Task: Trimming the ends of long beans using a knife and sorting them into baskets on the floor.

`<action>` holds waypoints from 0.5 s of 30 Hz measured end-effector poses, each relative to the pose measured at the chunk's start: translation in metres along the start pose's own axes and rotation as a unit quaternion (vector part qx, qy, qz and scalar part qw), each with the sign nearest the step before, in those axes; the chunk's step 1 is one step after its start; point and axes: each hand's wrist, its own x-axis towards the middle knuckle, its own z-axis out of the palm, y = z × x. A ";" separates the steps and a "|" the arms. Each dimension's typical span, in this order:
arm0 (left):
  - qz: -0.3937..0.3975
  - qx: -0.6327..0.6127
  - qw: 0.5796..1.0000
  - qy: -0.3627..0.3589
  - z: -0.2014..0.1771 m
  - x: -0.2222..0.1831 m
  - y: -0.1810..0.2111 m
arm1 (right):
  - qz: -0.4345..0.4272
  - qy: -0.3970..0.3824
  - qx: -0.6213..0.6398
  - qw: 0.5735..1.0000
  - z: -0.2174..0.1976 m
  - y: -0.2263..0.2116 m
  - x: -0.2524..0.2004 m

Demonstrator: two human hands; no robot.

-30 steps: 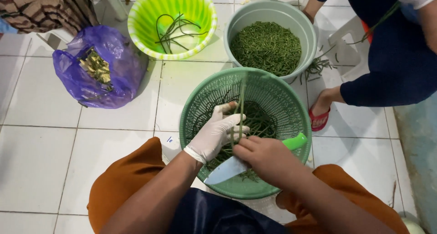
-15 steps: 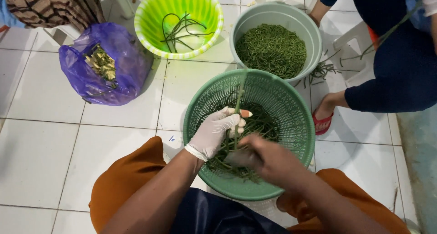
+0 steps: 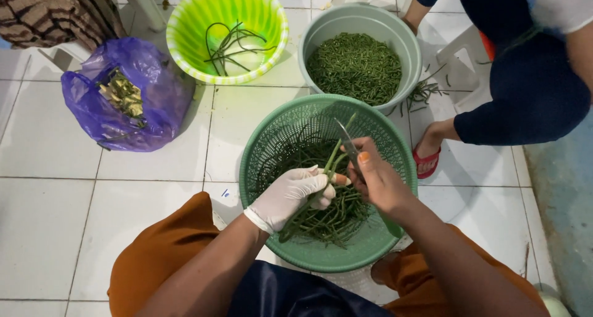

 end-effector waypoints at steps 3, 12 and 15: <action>-0.005 0.006 1.000 0.001 -0.003 0.002 -0.005 | -0.033 -0.018 -0.025 0.999 -0.003 0.004 0.004; -0.004 0.010 0.999 -0.034 0.000 -0.002 -0.003 | -0.055 0.035 -0.103 0.992 -0.002 0.008 0.008; -0.004 0.009 1.000 -0.026 0.002 -0.005 0.001 | -0.022 0.085 -0.139 0.986 -0.006 0.001 0.006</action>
